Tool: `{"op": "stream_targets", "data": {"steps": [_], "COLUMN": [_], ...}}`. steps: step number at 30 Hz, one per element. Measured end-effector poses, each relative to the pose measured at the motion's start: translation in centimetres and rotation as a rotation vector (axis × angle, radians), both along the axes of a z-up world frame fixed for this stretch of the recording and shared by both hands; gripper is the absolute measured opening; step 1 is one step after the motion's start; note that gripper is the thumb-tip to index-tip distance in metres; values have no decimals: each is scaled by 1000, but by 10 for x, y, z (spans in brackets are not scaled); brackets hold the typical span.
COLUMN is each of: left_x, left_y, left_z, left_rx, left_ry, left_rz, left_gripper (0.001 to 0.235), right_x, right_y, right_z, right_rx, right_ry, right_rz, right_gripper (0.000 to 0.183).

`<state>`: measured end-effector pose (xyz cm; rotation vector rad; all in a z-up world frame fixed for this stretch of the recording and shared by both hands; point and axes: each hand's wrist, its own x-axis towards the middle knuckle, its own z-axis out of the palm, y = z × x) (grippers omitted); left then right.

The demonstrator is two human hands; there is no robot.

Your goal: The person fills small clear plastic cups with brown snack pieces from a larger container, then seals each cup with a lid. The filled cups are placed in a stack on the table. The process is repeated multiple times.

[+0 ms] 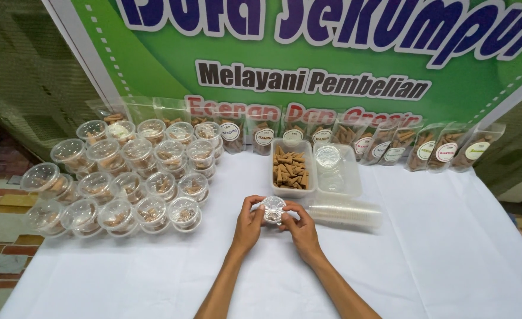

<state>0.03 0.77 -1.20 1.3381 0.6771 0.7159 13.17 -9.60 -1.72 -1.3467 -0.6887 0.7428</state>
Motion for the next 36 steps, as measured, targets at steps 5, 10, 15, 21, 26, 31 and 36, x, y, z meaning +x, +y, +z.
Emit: {"op": "stream_targets", "data": {"steps": [5, 10, 15, 21, 26, 31, 36], "left_x": [1, 3, 3, 4, -2, -1, 5], "left_y": [3, 6, 9, 14, 8, 1, 10], "left_z": [-3, -10, -21, -30, -12, -3, -27], "left_rx": [6, 32, 6, 61, 125, 134, 73], "left_ry": [14, 16, -24, -35, 4, 4, -33], "left_rz": [-38, -80, -97, -120, -123, -132, -46], "left_gripper": [34, 39, 37, 33, 37, 51, 37], "right_x": [1, 2, 5, 7, 9, 9, 4], "right_y": [0, -2, -3, -6, -6, -3, -4], "right_z": [0, 3, 1, 2, 1, -4, 5], "right_rx": [-1, -13, -15, -28, -25, -4, -32], "right_ry": [-14, -16, -37, -31, -31, -17, -25], "right_rz": [16, 35, 98, 186, 206, 161, 151], "right_gripper": [19, 26, 40, 52, 58, 58, 36]}}
